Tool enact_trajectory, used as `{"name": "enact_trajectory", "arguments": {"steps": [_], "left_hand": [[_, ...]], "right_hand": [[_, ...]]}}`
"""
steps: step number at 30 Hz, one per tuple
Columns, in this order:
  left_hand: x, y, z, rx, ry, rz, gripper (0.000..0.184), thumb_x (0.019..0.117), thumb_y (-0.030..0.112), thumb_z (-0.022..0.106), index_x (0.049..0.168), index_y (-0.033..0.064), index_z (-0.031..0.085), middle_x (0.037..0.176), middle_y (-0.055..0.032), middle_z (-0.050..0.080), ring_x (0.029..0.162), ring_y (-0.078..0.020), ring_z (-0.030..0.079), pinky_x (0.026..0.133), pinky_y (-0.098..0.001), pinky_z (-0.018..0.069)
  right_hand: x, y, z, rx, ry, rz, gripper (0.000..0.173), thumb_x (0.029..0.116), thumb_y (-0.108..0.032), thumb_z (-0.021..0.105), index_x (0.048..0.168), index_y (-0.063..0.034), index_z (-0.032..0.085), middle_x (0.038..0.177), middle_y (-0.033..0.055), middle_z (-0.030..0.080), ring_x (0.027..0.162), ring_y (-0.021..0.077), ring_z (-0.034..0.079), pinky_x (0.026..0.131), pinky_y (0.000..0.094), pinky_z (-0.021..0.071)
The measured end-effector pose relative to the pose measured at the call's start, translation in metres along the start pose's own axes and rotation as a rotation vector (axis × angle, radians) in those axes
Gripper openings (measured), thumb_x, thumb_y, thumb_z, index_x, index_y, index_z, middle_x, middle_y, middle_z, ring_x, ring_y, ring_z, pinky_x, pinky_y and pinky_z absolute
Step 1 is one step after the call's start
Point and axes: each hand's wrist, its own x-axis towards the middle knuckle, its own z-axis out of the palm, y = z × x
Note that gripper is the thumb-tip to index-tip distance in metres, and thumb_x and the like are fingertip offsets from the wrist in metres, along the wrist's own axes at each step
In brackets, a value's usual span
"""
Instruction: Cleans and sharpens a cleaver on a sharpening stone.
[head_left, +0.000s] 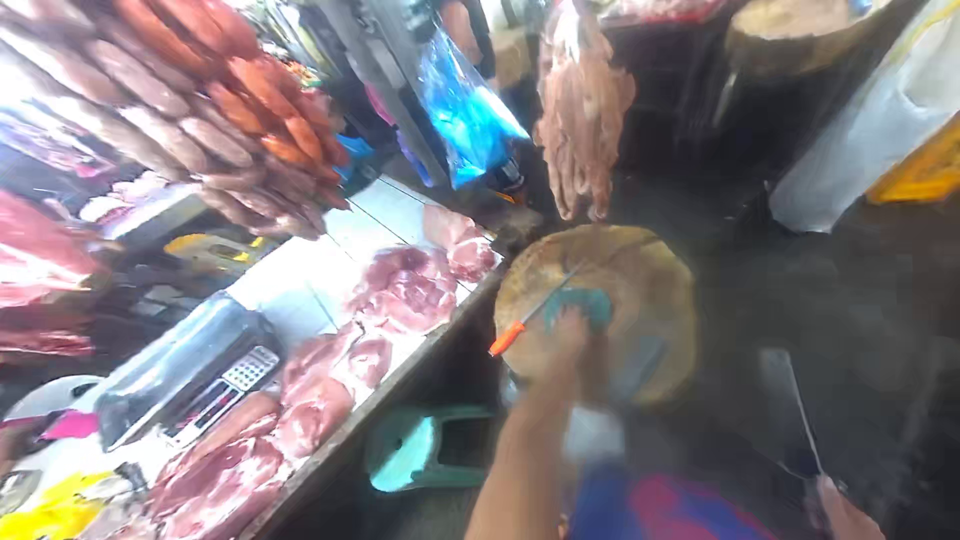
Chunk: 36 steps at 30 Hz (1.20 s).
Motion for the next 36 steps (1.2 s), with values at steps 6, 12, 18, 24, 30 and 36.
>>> {"name": "enact_trajectory", "arguments": {"steps": [6,12,18,24,30,36], "left_hand": [[-0.063,0.076,0.006,-0.147,-0.126,0.348,0.037,0.1067,0.03,0.052,0.13,0.0029,0.063,0.145,-0.0151,0.058,0.133,-0.0317,0.057,0.111,-0.0526,0.0468],[-0.176,0.042,0.029,0.155,-0.194,0.48,0.023,0.1024,0.02,0.059,0.12,0.0078,0.069,0.148,-0.0047,0.058,0.142,-0.0265,0.049,0.113,-0.0514,0.0442],[-0.222,0.008,-0.058,0.232,-0.229,-0.093,0.031,0.105,0.026,0.053,0.117,0.0004,0.067,0.116,-0.0228,0.069,0.11,-0.0407,0.067,0.099,-0.0599,0.0501],[-0.151,0.1,-0.007,-0.042,0.036,0.164,0.035,0.1059,0.023,0.052,0.129,-0.0017,0.063,0.154,-0.0176,0.049,0.138,-0.0357,0.053,0.112,-0.0547,0.0454],[-0.19,0.055,0.043,0.229,-0.154,0.393,0.025,0.0997,0.015,0.06,0.122,0.0071,0.068,0.153,-0.0055,0.053,0.145,-0.0264,0.046,0.113,-0.0516,0.0435],[-0.212,0.042,-0.042,0.123,-0.107,-0.053,0.03,0.1046,0.022,0.054,0.12,-0.001,0.064,0.113,-0.0236,0.069,0.109,-0.0411,0.067,0.097,-0.0587,0.0516]], "right_hand": [[0.006,-0.006,0.003,-0.002,0.003,0.084,0.075,0.1084,-0.062,0.02,0.107,-0.0031,0.065,0.069,0.0053,0.057,0.053,0.0178,0.052,0.052,0.0414,0.051],[0.034,-0.008,-0.014,-0.022,-0.04,0.049,0.073,0.1072,-0.065,0.025,0.106,-0.0046,0.065,0.069,0.0055,0.057,0.051,0.0182,0.053,0.05,0.0398,0.0506],[0.051,-0.009,-0.032,-0.058,-0.07,-0.004,0.071,0.1076,-0.064,0.027,0.109,-0.0042,0.066,0.072,0.0061,0.058,0.054,0.0188,0.055,0.054,0.0407,0.0522],[0.065,-0.035,-0.018,0.052,-0.119,-0.015,0.071,0.108,-0.064,0.024,0.109,-0.0055,0.064,0.069,0.0036,0.057,0.049,0.0155,0.052,0.047,0.0351,0.0507],[0.068,-0.04,-0.025,-0.034,-0.116,-0.075,0.069,0.1072,-0.064,0.027,0.112,-0.0064,0.065,0.072,0.0039,0.058,0.052,0.0159,0.054,0.049,0.0355,0.0504],[0.052,-0.014,-0.029,-0.005,-0.037,-0.032,0.068,0.1076,-0.063,0.03,0.109,-0.0054,0.066,0.071,0.0047,0.059,0.053,0.0167,0.056,0.053,0.037,0.052]]}}
